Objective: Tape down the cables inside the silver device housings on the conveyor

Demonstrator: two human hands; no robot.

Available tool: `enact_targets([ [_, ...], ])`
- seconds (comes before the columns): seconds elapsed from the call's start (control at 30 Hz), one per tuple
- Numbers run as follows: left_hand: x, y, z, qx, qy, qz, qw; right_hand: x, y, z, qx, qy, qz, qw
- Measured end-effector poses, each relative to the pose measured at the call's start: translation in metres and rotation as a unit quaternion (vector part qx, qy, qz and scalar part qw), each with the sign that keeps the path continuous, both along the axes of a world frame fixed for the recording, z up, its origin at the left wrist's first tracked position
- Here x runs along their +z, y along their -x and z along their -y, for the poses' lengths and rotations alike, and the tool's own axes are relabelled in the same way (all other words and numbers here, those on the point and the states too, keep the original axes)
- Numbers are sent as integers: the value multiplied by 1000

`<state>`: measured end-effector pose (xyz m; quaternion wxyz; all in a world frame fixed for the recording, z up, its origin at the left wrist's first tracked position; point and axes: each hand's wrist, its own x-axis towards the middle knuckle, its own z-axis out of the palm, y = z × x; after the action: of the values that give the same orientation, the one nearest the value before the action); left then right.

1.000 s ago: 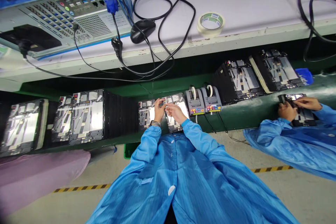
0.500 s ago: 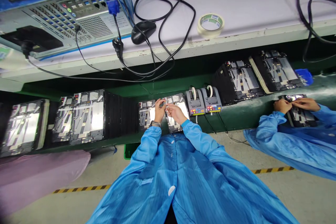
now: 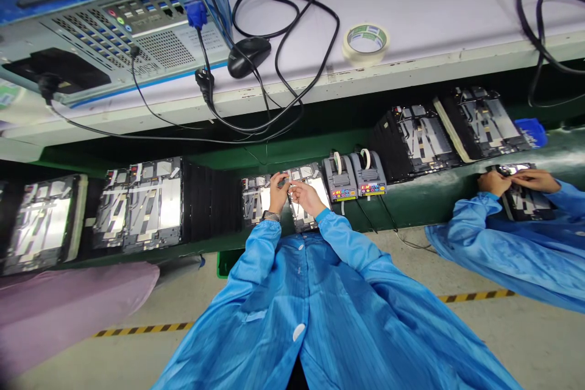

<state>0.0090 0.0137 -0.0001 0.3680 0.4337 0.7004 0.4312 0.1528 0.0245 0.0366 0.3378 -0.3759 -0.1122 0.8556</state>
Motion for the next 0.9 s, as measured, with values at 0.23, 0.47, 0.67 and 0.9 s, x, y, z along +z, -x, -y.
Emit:
enact_targets([
  [0.23, -5, 2, 0, -15, -7, -35, 999, 4, 2, -2, -8, 9, 15, 1000],
  [0.47, -6, 7, -2, -19, -19, -83, 996, 2, 0, -15, 7, 93, 19, 995],
  [0.67, -2, 9, -3, -23, -10, -89, 996, 10, -8, -16, 126, 49, 89, 987],
  [0.9, 2, 7, -1, -22, -6, -81, 996, 23, -17, -15, 200, -479, 494, 697],
])
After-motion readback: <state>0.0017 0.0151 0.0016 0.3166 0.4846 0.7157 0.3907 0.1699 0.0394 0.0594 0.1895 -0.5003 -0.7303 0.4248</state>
